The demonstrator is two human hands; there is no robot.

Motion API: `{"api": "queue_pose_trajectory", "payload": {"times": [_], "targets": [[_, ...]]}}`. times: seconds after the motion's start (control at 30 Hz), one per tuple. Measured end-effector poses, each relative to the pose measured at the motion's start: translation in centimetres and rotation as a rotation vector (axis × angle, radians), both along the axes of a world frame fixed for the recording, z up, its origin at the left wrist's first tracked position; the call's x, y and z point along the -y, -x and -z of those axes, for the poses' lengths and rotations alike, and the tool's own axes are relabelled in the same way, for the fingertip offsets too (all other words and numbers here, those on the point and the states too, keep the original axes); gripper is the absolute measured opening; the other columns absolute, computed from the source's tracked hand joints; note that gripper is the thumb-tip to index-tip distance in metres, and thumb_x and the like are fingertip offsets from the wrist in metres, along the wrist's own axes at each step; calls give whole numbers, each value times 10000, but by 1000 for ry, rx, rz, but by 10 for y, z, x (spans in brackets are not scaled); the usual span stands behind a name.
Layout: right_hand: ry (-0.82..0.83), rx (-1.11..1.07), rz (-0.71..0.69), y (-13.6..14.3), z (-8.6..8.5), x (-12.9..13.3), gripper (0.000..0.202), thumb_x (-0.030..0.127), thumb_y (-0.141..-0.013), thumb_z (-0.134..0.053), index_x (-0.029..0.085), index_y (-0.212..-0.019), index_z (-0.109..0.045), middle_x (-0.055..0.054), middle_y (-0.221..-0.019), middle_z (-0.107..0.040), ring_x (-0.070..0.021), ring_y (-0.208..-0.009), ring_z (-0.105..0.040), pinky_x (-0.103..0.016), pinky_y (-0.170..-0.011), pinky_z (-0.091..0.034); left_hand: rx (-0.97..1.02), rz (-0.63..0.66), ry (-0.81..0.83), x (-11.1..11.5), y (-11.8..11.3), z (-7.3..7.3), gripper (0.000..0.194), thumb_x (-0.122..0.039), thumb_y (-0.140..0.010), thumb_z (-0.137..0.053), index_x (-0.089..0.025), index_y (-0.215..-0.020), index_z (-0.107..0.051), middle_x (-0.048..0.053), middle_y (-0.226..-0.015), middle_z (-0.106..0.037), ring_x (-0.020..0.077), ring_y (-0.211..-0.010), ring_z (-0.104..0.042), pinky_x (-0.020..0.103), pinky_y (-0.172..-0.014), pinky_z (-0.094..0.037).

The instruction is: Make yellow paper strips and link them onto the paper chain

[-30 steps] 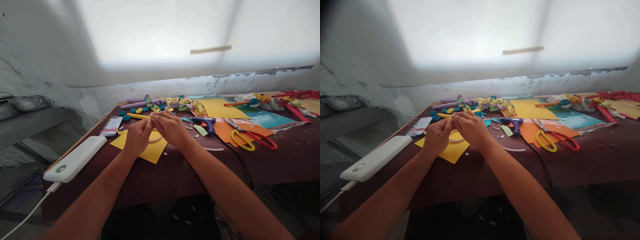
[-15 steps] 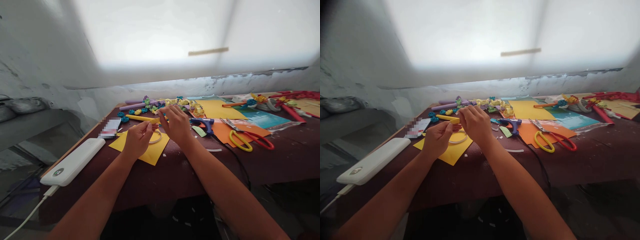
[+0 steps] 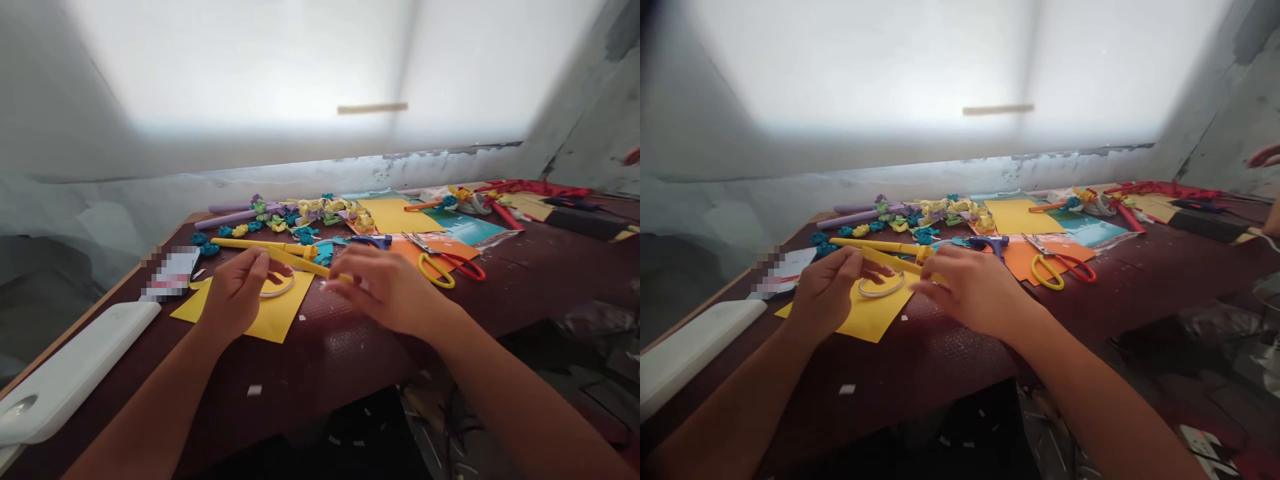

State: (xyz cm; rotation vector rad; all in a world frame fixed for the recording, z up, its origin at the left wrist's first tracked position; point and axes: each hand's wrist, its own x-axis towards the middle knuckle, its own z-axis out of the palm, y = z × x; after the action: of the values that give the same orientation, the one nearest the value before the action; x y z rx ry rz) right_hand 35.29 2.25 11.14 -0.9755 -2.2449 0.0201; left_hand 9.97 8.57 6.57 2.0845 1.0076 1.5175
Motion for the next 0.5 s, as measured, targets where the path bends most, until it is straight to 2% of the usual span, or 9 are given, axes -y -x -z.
{"api": "queue_pose_trajectory", "payload": {"times": [0.07, 0.1, 0.13, 0.2, 0.3, 0.4, 0.5], "targets": [[-1, -87, 36, -7, 2, -9, 292, 421, -1009, -681, 241, -1236, -715, -66, -1124, -757, -150, -736, -625, -308, -699, -469, -82, 66, 4, 6, -3, -8, 396, -455, -1050, -516, -231, -811, -740, 34, -847, -772, 163, -747, -733, 255, -654, -591], [53, -112, 7, -8, 3, -15, 330, 413, -996, -703, 252, -1284, -700, -50, -1124, -762, -134, -704, -611, -296, -690, -472, -112, 88, 2, 9, -5, -13, 388, -461, -1048, -522, -240, -820, -745, 28, -840, -768, 161, -751, -728, 249, -647, -581], [128, -134, -42, -9, 4, -21, 308, 406, -987, -715, 254, -1255, -720, -26, -1059, -771, -118, -668, -594, -278, -662, -468, -136, 107, 1, 11, -7, -18, 381, -470, -1050, -518, -249, -843, -749, 22, -831, -763, 161, -754, -725, 249, -647, -575], [271, -233, -134, -10, 7, -31, 205, 406, -972, -727, 226, -1056, -779, 9, -857, -752, -97, -619, -572, -242, -588, -442, -191, 140, 3, 10, -11, -28, 393, -495, -1064, -471, -254, -917, -744, 21, -857, -765, 166, -780, -728, 259, -674, -579], [395, -650, -129, -11, 13, -47, 288, 441, -860, -830, 172, -826, -731, 8, -703, -707, -89, -549, -576, -211, -500, -439, -314, 143, 4, -6, -13, -39, 423, -514, -1080, -401, -234, -1018, -713, 44, -988, -771, 192, -876, -734, 297, -754, -585], [479, -1077, -79, -13, 19, -68, 381, 444, -744, -911, 181, -895, -680, -10, -747, -765, -111, -519, -656, -202, -470, -517, -515, 122, -19, -33, -17, -38, 283, -473, -998, -597, -228, -964, -733, 49, -987, -752, 217, -883, -698, 328, -780, -534], [524, -1191, -73, -12, 24, -93, 388, 412, -749, -893, 189, -979, -675, -19, -757, -785, -137, -538, -713, -204, -473, -572, -752, 185, -26, -60, -26, -27, 182, -372, -902, -734, -210, -819, -724, 33, -862, -714, 194, -787, -652, 343, -778, -515]]}}
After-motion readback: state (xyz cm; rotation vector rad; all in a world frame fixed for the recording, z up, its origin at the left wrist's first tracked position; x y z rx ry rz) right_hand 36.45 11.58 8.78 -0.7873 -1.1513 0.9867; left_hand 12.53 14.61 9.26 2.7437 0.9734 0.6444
